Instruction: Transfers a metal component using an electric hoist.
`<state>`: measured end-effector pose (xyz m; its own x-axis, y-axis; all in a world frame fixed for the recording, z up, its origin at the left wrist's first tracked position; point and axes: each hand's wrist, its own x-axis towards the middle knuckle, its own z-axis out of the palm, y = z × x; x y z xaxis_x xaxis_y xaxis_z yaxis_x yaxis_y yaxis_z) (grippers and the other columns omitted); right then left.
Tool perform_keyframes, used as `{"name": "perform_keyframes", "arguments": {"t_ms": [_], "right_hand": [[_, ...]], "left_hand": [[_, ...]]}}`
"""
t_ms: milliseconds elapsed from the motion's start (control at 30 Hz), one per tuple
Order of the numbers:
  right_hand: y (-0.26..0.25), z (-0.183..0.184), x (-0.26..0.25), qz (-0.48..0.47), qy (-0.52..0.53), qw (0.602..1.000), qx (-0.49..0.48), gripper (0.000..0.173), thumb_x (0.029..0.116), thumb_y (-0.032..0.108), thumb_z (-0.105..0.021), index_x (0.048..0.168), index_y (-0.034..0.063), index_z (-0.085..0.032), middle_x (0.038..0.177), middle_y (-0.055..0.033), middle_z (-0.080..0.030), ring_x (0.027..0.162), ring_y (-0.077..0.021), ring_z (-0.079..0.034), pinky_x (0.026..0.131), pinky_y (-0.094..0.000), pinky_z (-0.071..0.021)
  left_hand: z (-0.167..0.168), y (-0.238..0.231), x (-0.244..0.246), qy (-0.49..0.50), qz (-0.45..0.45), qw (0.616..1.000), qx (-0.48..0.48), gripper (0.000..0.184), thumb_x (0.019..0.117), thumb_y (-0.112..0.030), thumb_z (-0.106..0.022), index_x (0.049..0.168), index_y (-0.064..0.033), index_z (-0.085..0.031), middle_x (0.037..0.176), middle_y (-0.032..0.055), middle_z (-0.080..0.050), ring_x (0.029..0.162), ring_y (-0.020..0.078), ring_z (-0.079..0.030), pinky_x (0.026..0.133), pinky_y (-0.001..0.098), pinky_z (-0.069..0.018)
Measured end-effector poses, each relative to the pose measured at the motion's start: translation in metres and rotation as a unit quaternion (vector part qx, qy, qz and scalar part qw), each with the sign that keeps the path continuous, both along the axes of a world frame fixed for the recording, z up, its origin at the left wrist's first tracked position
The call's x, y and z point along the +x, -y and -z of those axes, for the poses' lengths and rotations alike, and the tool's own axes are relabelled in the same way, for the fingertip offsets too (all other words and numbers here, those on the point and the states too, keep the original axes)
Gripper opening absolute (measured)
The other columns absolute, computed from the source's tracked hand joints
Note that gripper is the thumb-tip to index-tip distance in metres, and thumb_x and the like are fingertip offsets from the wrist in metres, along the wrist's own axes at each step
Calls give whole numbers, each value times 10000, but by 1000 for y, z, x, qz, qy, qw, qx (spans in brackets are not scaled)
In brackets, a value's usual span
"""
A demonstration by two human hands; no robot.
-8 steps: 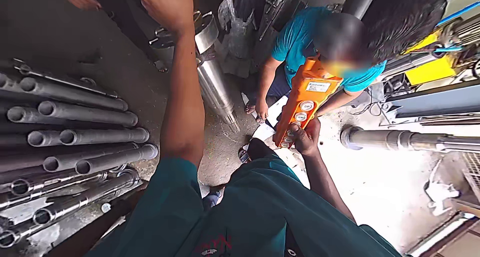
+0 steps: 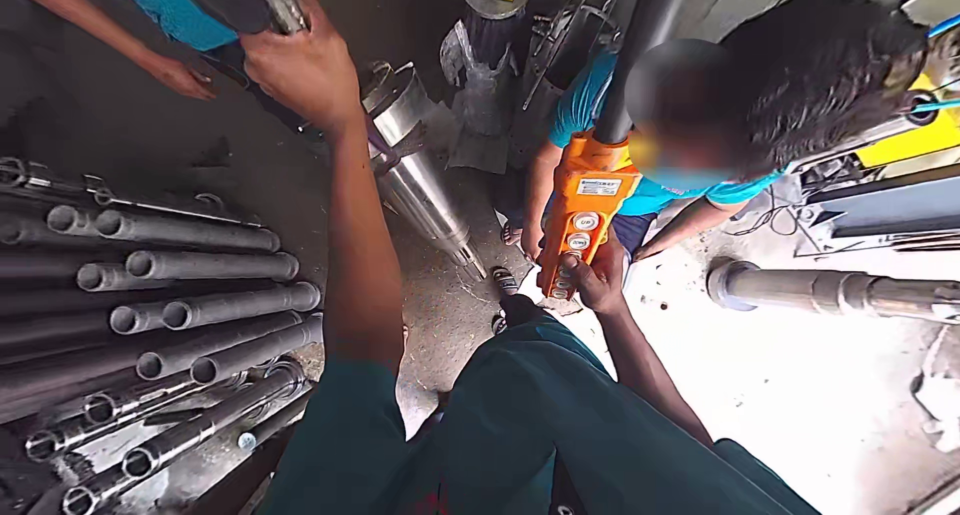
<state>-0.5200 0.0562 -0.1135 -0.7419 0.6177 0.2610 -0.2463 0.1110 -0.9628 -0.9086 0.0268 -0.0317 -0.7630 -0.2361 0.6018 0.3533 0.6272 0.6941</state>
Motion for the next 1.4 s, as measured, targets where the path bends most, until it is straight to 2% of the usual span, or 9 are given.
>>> {"name": "perform_keyframes", "arguments": {"t_ms": [100, 267, 567, 667, 767, 833, 933, 1100, 1400], "right_hand": [[-19, 0, -32, 8, -3, 1000, 2, 590, 954, 390, -694, 1381, 76, -433, 1084, 44, -691, 897, -56, -704, 783, -279, -631], [-56, 6, -83, 5, -8, 1000, 6, 620, 943, 378, -694, 1369, 12, -433, 1077, 32, -702, 917, -58, -709, 816, -306, -634], [-80, 3, -163, 29, -2, 999, 32, 599, 943, 334, -682, 1360, 0, -410, 1081, 52, -685, 933, -38, -697, 838, -283, -623], [-70, 3, -190, 51, -6, 998, 31, 572, 944, 283, -684, 1369, 22, -405, 1096, 63, -686, 944, -53, -702, 847, -299, -627], [-54, 1, -218, 81, -13, 995, 52, 598, 964, 312, -672, 1400, 20, -386, 1118, 65, -688, 948, -54, -704, 846, -292, -632], [-40, 2, -233, 99, -21, 994, 47, 577, 962, 285, -657, 1396, 27, -378, 1118, 61, -684, 954, -67, -705, 848, -302, -630], [-21, 0, -253, 113, -25, 993, 37, 564, 970, 291, -659, 1401, 70, -369, 1130, 87, -682, 947, -58, -707, 840, -292, -634], [-10, 0, -275, 130, -10, 990, 55, 584, 965, 300, -669, 1395, 20, -390, 1119, 41, -687, 950, -75, -707, 847, -307, -631], [-38, 8, -324, 120, -10, 991, 56, 621, 941, 272, -671, 1390, -48, -385, 1116, 10, -685, 959, -57, -697, 857, -298, -621]], "left_hand": [[-3, -4, -7, -65, 46, 996, 49, 679, 804, -141, -755, 1331, 200, -497, 1110, 232, -691, 1013, 202, -684, 859, 269, -508], [4, -20, -49, -77, 19, 996, 36, 509, 786, -150, -743, 1171, 157, -614, 1014, 202, -718, 996, 181, -702, 864, 270, -518], [4, -32, -108, -141, 69, 984, 87, 675, 817, -126, -803, 1293, 247, -504, 1156, 314, -662, 1060, 235, -678, 894, 267, -510], [21, -31, -143, -82, 234, 944, 217, 694, 797, -108, -847, 1260, 217, -445, 1015, 229, -645, 729, 166, -699, 614, 301, -627], [29, -32, -180, 23, 418, 862, 286, 425, 884, -81, -765, 1120, 122, -476, 772, 139, -669, 583, 231, -698, 564, 415, -658], [30, -34, -201, 54, 463, 844, 267, 330, 921, -118, -728, 1054, 71, -492, 672, 68, -618, 521, 187, -637, 506, 376, -611], [35, -44, -234, 36, 455, 859, 233, 370, 910, -145, -742, 1088, 95, -525, 742, 70, -619, 563, 146, -608, 541, 339, -579], [33, -60, -269, 2, 426, 886, 183, 171, 862, -96, -720, 890, 22, -600, 685, 47, -607, 553, 118, -610, 550, 310, -563], [19, -90, -309, -21, 276, 958, 82, 184, 861, -38, -660, 993, 87, -632, 810, 123, -649, 769, 136, -645, 718, 266, -527]]}}
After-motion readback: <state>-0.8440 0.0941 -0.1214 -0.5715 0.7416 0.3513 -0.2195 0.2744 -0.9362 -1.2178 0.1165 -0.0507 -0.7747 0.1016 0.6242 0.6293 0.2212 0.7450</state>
